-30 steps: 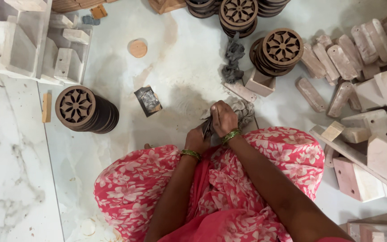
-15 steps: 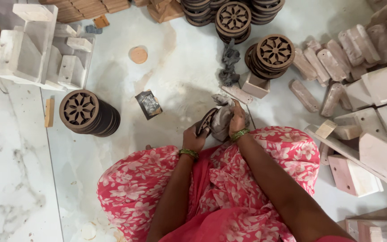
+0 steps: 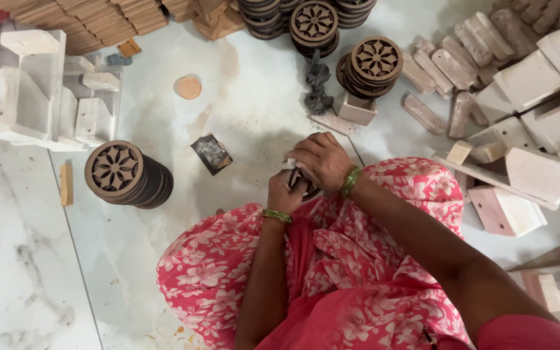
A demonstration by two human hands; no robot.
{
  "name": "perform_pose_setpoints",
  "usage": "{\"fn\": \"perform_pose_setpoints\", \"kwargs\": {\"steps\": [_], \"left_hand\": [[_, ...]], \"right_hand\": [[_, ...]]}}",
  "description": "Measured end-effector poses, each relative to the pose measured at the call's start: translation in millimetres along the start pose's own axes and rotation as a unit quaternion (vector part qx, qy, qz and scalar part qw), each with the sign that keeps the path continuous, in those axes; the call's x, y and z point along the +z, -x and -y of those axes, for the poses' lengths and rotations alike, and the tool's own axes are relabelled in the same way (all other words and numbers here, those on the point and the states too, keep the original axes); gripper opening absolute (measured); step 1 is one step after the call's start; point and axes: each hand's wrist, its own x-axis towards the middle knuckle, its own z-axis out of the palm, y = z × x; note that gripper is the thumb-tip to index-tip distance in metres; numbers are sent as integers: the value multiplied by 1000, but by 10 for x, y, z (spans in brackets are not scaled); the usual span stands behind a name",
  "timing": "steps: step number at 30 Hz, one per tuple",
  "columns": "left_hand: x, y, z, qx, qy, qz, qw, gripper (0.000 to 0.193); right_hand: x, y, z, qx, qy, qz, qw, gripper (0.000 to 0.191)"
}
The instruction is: The person sits on the floor and wipes dust off carved round wooden decorative discs using a cloth, working one disc at a time. They place each wiped disc onto a growing stack of finished pieces and pick up the next dusty disc to continue.
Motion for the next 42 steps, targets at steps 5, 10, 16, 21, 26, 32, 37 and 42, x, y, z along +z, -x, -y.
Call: {"fn": "perform_pose_setpoints", "kwargs": {"steps": [5, 10, 16, 21, 26, 32, 37, 42], "left_hand": [[-47, 22, -163, 13, 72, -23, 997, 20], [-53, 21, -196, -30, 180, -33, 983, 28], [-67, 22, -80, -79, 233, -108, 963, 32], [8, 51, -23, -67, 236, -158, 957, 30], [103, 14, 98, -61, 358, -279, 889, 32], [168, 49, 221, -71, 399, -331, 852, 33], [-55, -4, 111, -60, 492, -268, 826, 38], [-214, -76, -95, -221, 368, -63, 901, 36]], "right_hand": [[-212, -125, 51, -5, -42, 2, 999, 20], [-245, -112, 39, 47, -155, -16, 987, 20], [-20, 85, 101, 296, -310, -74, 901, 24], [346, 324, 315, 462, -486, -195, 716, 28], [679, 512, 562, 573, -523, -255, 577, 33], [698, 551, 546, 545, -612, -243, 518, 33], [329, 396, 107, 426, -452, -17, 783, 40], [-52, 145, -372, 217, -284, 255, 898, 48]]}}
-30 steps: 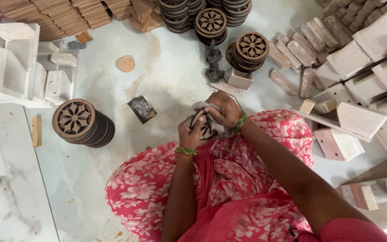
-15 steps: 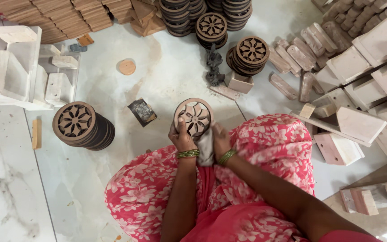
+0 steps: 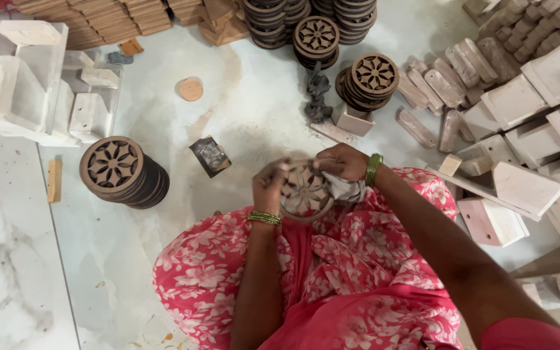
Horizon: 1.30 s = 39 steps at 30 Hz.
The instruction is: The person sits on the floor and wipes dust off carved round wooden decorative discs using a cloth, working one disc at a time. They place each wiped disc onto a growing stack of finished pieces and pick up the next dusty disc to continue.
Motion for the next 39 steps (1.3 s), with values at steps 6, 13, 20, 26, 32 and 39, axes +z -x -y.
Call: {"fn": "perform_pose_setpoints", "kwargs": {"steps": [6, 13, 20, 26, 32, 39], "left_hand": [[30, 38, 43, 81, -156, 96, 980, 29], [-69, -79, 216, 147, 0, -135, 980, 27], [86, -48, 379, 192, 99, -280, 935, 29], [-1, -9, 24, 128, 121, -178, 968, 30], [-55, -26, -73, -4, -172, 61, 983, 27], [-84, -57, 134, 115, -91, 18, 989, 27]], "right_hand": [[-164, -87, 14, -44, 75, 27, 996, 41], [540, -28, 125, 97, -102, -267, 953, 39], [1159, 52, 132, 135, -338, -424, 830, 42], [699, 24, -40, 107, -219, -254, 936, 44], [26, -71, -205, 35, -18, 78, 996, 41], [125, -118, -117, 12, -79, -63, 995, 40]]}}
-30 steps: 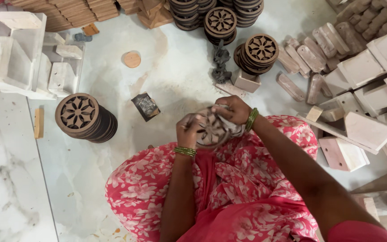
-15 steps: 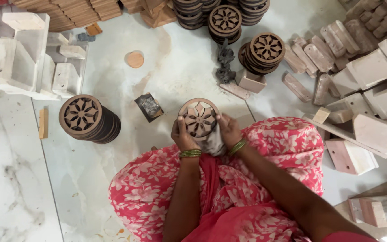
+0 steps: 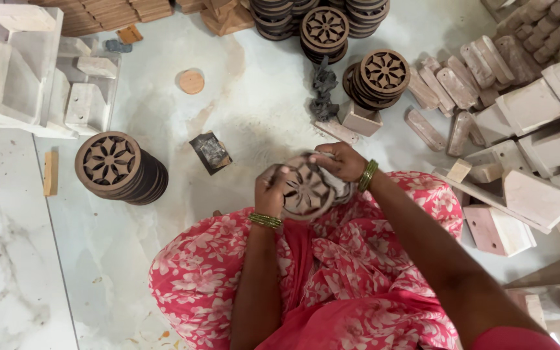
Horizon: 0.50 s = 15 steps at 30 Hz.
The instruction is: The person sits on the floor and wipes dust off carved round wooden decorative discs using a cloth, working one disc at a time. They place each wiped disc onto a growing stack of finished pieces and pick up the next dusty disc to continue.
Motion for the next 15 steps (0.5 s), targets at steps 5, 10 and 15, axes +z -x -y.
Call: {"fn": "perform_pose_setpoints", "kwargs": {"steps": [5, 10, 15], "left_hand": [[14, -33, 267, 16, 71, -190, 979, 29], [111, -4, 447, 87, 86, -301, 946, 33], [83, -26, 114, 21, 122, -275, 954, 35]], "right_hand": [[591, 125, 102, 248, -144, -253, 924, 36], [1075, 226, 144, 150, -335, -408, 836, 30], [734, 186, 81, 98, -177, -274, 940, 39]]}}
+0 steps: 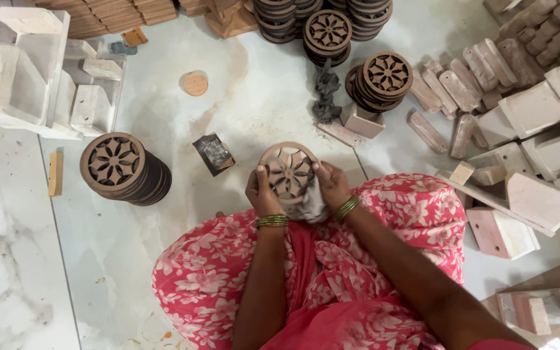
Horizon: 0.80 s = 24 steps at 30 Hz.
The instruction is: The person sits on the floor and wipes dust off carved round wooden decorative discs using a cloth, working one disc at a time. They place each wiped disc onto a growing stack of finished pieces and pick up the next dusty disc to continue.
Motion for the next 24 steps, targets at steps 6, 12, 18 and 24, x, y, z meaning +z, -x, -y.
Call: {"fn": "perform_pose_setpoints", "kwargs": {"steps": [6, 12, 18, 24], "left_hand": [[93, -19, -437, -181, -132, 191, 956, 32], [42, 1, -201, -49, -217, 335, 915, 31], [-113, -90, 191, -4, -80, 150, 985, 30], [-85, -27, 435, 55, -25, -25, 998, 35]], "right_hand": [[-500, -549, 239, -53, 243, 348, 904, 37], [-601, -760, 268, -128, 271, 373, 878, 35], [-219, -401, 48, -29, 176, 112, 978, 41], [244, 111, -209, 98, 29, -140, 985, 38]]}}
